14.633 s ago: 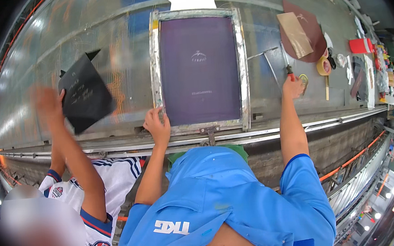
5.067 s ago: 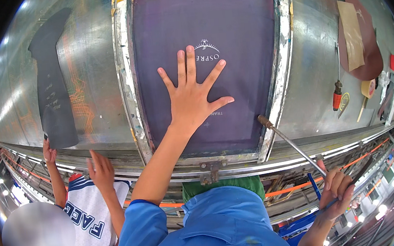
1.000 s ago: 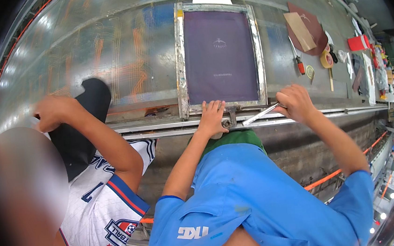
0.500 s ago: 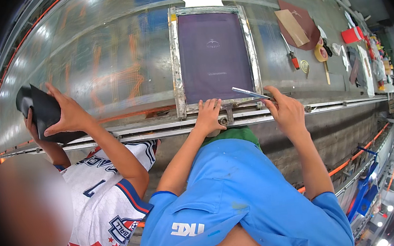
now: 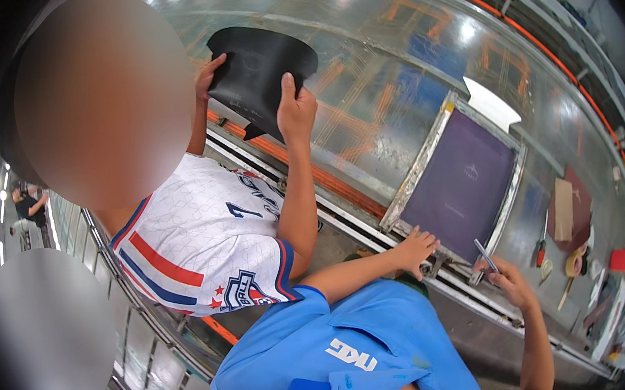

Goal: The person handles a black cutout and a white cutout, positioning them against a metal frame. They then place a purple Osprey-branded panel into the frame and press it into place.

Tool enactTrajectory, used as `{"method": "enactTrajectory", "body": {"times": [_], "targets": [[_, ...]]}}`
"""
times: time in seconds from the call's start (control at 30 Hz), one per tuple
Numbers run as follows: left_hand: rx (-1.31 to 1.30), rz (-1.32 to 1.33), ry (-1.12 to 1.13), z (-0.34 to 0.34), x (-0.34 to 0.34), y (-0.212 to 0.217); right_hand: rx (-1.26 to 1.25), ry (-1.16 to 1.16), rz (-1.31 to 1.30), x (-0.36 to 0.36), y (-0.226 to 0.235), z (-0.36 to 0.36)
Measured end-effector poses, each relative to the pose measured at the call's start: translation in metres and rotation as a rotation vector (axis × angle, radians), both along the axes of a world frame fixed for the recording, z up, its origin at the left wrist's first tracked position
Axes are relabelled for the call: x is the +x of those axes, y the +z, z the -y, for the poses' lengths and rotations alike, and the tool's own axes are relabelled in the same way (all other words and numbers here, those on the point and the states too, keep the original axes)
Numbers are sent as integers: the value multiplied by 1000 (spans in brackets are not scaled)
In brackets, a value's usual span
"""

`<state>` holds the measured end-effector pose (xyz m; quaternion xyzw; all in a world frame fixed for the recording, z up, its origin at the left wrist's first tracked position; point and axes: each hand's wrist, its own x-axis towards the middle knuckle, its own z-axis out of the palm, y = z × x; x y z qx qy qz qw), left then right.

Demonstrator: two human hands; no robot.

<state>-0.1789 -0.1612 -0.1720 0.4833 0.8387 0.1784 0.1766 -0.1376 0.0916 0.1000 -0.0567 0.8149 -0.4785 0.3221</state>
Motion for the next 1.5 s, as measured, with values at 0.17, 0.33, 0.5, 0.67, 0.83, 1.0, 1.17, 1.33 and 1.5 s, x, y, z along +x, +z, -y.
{"method": "enactTrajectory", "body": {"times": [0.17, 0.33, 0.5, 0.67, 0.83, 1.0, 1.17, 1.33, 1.5], "targets": [[24, 5, 51, -4, 0, 1, -129, -116, 115, 7, -13, -8], [3, 27, 61, -7, 1, -1, -269, -357, 33, 22, -25, -6], [15, 23, 52, -13, 0, -5, -526, -848, -84, 47, -48, 12], [26, 21, 58, -8, -2, -4, -733, -1373, -203, 49, -54, 60], [-40, 90, 38, -6, -2, 8, -366, -1641, -367, 39, -33, 98], [47, 45, 49, -7, -1, -1, -477, -1140, -445, 61, -61, 22], [15, 26, 44, -13, -5, -5, 532, -67, -689, 47, 26, 1], [-46, 38, 30, -11, -10, 2, 707, 498, -1081, 4, 41, -20], [-23, 41, 34, -11, -4, 2, 813, 381, -975, 20, 18, -29]]}}
